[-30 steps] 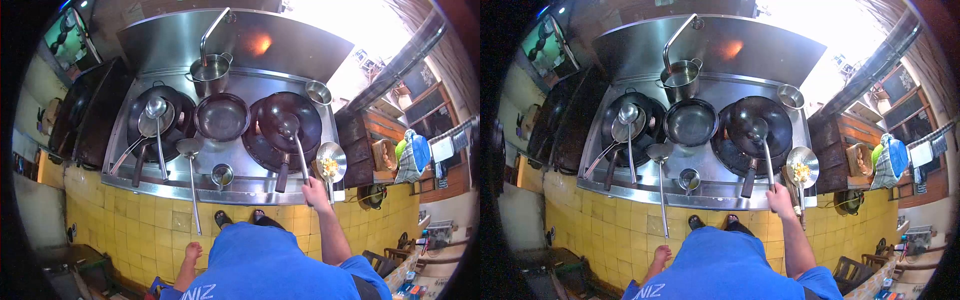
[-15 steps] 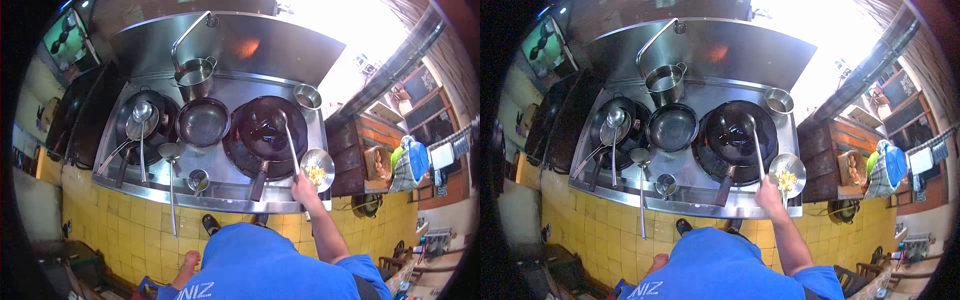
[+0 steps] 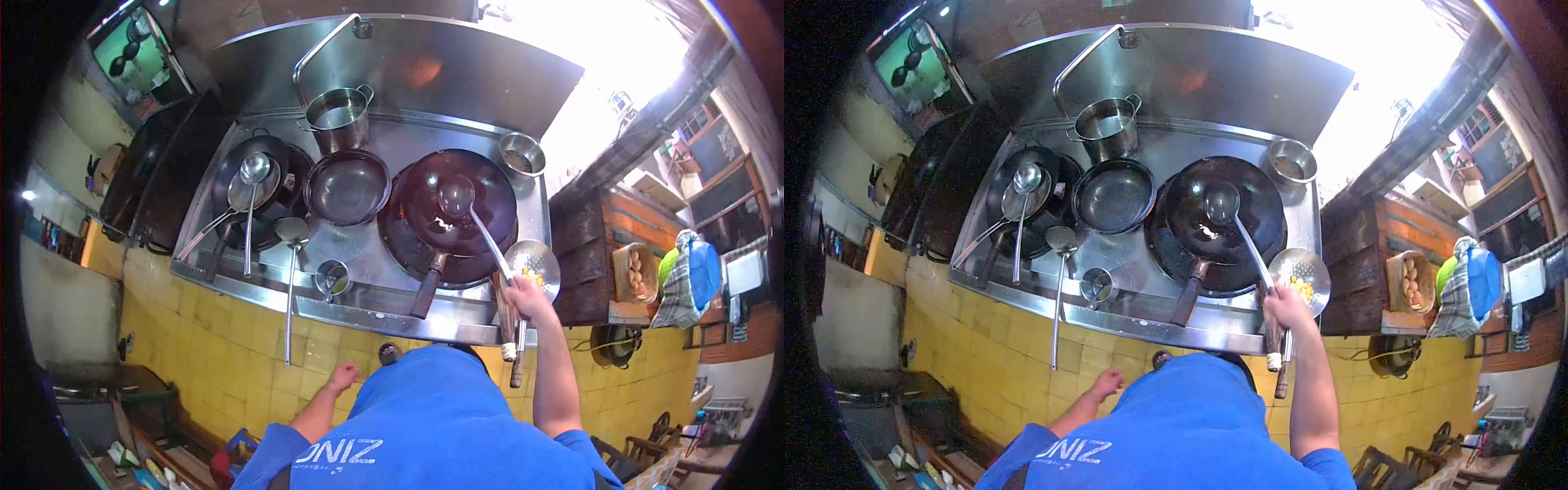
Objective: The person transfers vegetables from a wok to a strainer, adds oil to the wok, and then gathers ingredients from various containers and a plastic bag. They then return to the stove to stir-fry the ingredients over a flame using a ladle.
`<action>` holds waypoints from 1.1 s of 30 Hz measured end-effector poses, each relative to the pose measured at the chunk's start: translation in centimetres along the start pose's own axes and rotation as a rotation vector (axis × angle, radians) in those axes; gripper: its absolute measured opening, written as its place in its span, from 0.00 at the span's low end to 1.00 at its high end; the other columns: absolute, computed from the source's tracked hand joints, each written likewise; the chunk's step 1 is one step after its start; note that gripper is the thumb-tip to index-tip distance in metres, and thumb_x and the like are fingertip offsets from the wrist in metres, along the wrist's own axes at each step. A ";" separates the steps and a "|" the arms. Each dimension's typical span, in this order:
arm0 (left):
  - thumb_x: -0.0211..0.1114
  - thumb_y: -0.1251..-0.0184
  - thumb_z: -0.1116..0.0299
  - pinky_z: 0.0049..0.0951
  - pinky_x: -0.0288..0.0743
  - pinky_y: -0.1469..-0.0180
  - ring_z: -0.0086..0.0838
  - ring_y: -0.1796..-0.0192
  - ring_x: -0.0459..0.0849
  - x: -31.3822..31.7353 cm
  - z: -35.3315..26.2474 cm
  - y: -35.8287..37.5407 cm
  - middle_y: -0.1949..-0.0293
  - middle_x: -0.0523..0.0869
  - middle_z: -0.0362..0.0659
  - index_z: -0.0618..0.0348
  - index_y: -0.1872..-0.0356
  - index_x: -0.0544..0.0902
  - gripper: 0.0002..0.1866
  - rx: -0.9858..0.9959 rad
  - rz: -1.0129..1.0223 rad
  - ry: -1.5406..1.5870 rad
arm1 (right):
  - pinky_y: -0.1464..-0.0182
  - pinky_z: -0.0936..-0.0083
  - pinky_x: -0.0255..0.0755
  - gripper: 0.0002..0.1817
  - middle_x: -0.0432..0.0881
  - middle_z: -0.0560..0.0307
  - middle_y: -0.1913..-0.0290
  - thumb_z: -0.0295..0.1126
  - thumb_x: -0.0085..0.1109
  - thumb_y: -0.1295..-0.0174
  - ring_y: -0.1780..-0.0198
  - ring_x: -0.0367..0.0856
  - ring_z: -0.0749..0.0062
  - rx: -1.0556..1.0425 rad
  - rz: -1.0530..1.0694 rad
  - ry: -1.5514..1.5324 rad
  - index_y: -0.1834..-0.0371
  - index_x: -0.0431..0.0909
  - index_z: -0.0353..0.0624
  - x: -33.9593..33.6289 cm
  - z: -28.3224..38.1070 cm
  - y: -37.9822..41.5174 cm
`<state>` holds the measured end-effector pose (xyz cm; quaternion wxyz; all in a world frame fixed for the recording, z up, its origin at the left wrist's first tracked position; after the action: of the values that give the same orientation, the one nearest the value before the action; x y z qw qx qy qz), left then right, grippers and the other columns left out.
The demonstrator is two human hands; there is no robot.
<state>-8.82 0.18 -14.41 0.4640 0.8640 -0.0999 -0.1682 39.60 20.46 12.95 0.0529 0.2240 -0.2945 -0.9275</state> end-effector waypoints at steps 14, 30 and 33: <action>0.54 0.35 0.65 0.30 0.73 0.73 0.23 0.74 0.79 2.4 12.1 5.0 0.71 0.81 0.35 0.50 0.59 0.80 0.08 -0.051 -0.148 -0.088 | 0.67 0.68 0.76 0.14 0.80 0.49 0.69 0.29 0.52 0.43 0.65 0.83 0.66 -0.442 -0.378 0.735 0.56 0.76 0.33 4.3 4.8 3.6; 0.60 0.39 0.47 0.39 0.75 0.64 0.34 0.66 0.83 25.7 27.0 20.2 0.70 0.84 0.49 0.57 0.71 0.83 0.21 -0.066 -0.431 0.517 | 0.80 0.68 0.69 0.15 0.76 0.57 0.79 0.40 0.45 0.32 0.80 0.77 0.70 -0.197 -0.027 0.228 0.66 0.75 0.40 1.8 -8.4 -3.0; 0.60 0.41 0.46 0.40 0.75 0.62 0.37 0.64 0.84 28.4 25.5 23.2 0.67 0.86 0.52 0.58 0.71 0.84 0.22 -0.017 -0.521 0.449 | 0.68 0.61 0.73 0.21 0.81 0.46 0.72 0.47 0.49 0.35 0.70 0.81 0.57 -0.753 -0.072 1.092 0.61 0.78 0.38 3.8 -5.8 2.0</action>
<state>7.21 -41.49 -13.77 0.4232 0.8719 0.2301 -0.0874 38.74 14.93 8.43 0.2380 0.6377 0.1265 -0.7216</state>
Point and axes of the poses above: each hand's wrist, its own y-axis away from the middle knuckle, its own x-axis out of the palm, z = x × y, the point moved 6 cm from there along -y, towards the middle knuckle
